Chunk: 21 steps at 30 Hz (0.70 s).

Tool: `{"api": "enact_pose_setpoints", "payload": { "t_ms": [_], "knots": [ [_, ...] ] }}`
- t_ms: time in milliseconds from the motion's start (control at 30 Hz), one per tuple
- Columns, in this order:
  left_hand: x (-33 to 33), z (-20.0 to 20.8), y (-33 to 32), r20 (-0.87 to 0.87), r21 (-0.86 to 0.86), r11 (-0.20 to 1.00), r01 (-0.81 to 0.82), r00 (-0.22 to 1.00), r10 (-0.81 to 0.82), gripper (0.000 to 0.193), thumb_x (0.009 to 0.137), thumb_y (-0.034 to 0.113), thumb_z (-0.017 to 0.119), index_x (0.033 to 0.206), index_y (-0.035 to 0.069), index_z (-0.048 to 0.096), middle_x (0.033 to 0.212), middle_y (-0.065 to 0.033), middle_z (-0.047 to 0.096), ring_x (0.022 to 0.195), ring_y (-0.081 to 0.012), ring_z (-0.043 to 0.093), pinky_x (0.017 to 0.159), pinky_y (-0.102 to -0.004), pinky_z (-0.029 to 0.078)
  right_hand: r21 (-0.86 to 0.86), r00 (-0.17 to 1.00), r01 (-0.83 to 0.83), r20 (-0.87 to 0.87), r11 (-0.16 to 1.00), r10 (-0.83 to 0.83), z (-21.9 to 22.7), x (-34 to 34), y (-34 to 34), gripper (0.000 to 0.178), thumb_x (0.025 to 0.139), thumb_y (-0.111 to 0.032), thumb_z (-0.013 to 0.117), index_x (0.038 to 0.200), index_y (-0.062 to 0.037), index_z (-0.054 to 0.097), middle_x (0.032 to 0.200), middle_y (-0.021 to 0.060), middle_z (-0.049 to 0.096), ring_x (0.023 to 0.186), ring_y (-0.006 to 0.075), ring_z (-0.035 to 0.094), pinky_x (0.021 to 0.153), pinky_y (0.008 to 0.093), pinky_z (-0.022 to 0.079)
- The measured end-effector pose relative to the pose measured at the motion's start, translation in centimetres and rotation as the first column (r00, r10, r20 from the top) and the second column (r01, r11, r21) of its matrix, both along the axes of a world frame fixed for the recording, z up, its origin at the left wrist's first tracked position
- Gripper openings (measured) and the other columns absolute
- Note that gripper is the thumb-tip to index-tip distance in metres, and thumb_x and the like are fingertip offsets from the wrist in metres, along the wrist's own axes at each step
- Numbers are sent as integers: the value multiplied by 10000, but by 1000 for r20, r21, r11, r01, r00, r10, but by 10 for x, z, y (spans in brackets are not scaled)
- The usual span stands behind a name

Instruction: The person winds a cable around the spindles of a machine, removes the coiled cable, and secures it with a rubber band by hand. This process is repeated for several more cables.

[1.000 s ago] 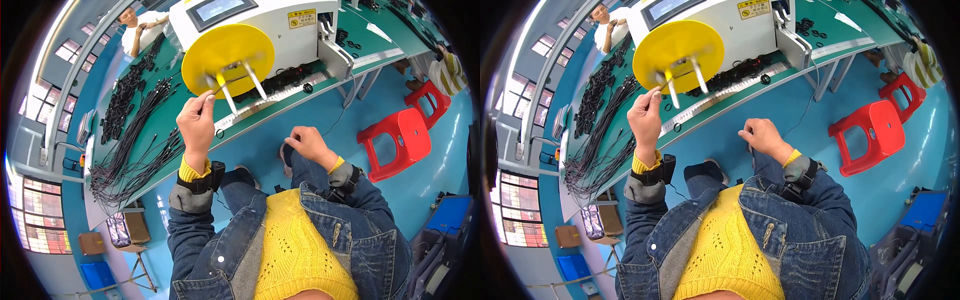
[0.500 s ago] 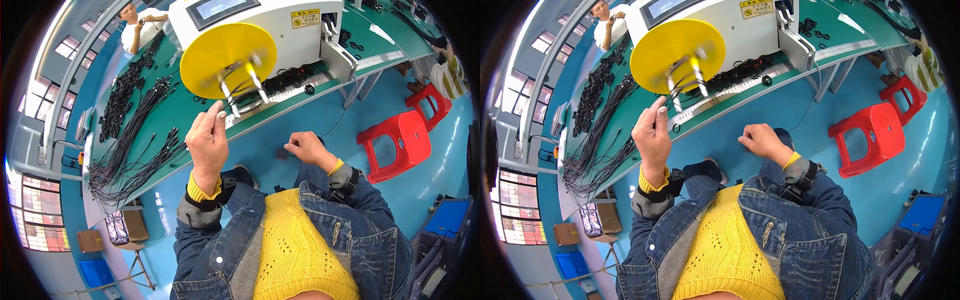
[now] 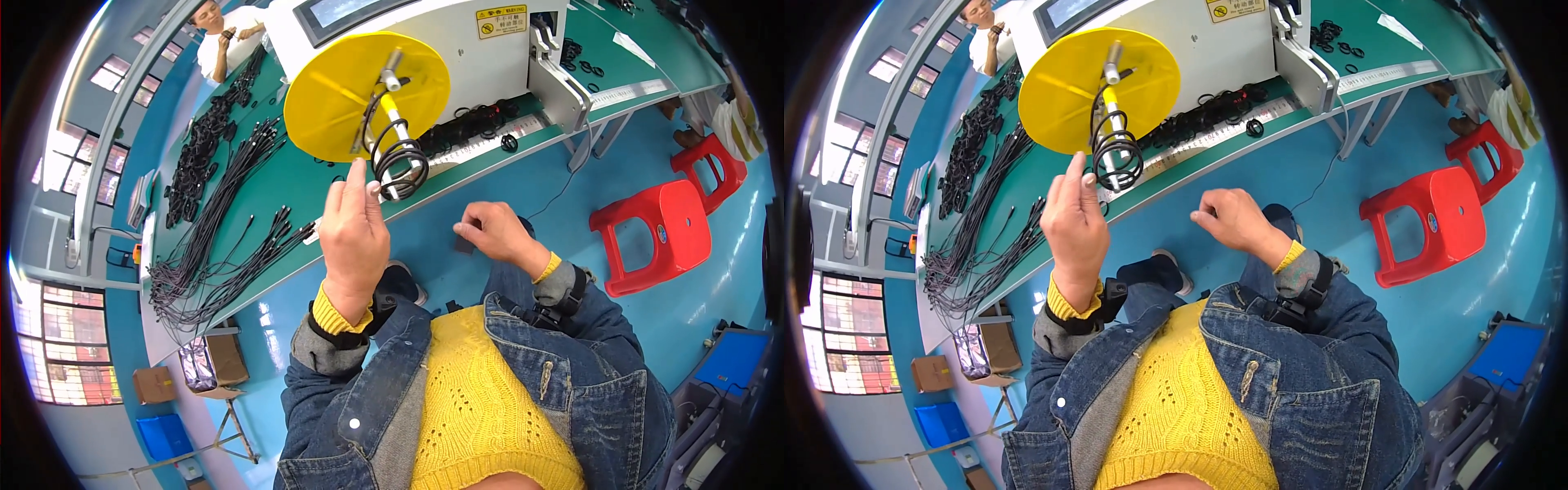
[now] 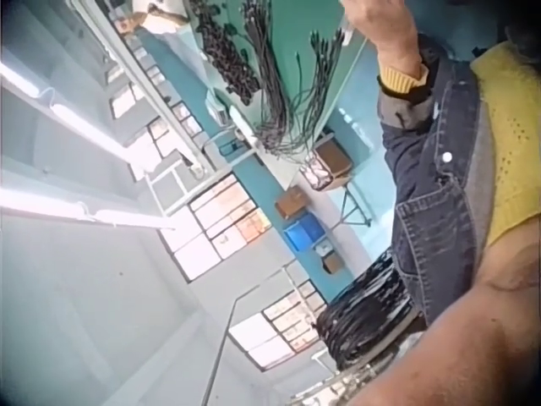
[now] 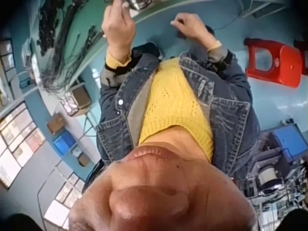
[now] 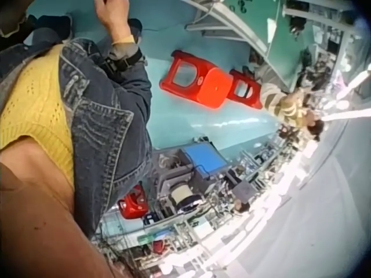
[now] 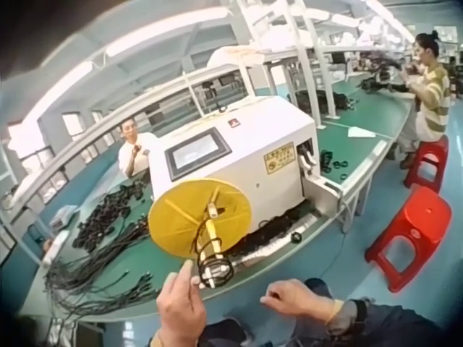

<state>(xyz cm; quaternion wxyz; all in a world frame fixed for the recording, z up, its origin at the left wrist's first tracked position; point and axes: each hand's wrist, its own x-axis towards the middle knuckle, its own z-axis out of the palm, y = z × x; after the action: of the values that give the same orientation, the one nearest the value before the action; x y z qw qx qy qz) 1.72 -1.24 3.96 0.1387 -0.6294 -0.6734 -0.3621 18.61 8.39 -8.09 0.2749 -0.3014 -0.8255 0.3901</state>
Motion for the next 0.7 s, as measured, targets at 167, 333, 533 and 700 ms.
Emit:
{"api": "enact_pose_setpoints", "payload": {
  "t_ms": [167,333,533,700],
  "knots": [
    [17,17,-16,-15,-53,993,101,995,-102,318,790,29,600,1095,-33,536,812,-151,555,657,-272,558,573,-333,452,34,961,40,-274,999,-30,38,2,1,143,748,-118,653,795,-7,576,668,89,581,546,189,537,515,279,437],
    [36,17,-19,23,-47,978,202,979,-201,284,764,3,608,1041,-26,553,839,-149,552,655,-272,560,572,-324,459,103,830,136,-555,985,-57,73,-11,-13,227,743,-38,642,949,-13,551,826,75,594,621,148,556,552,238,459],
    [50,-1,-28,390,-112,922,372,869,-304,267,743,-32,604,1005,-12,561,891,-145,558,675,-264,572,585,-299,469,149,794,52,-605,988,50,72,-11,-23,225,747,-12,621,962,-15,557,922,98,591,711,154,582,592,246,475],
    [58,-4,-26,408,-28,905,425,831,-378,230,751,-29,610,976,-5,573,917,-127,565,681,-207,575,580,-276,468,389,835,-95,-470,917,285,64,-11,-14,210,780,0,586,989,5,564,908,109,603,765,151,599,611,257,486]
  ]
}}
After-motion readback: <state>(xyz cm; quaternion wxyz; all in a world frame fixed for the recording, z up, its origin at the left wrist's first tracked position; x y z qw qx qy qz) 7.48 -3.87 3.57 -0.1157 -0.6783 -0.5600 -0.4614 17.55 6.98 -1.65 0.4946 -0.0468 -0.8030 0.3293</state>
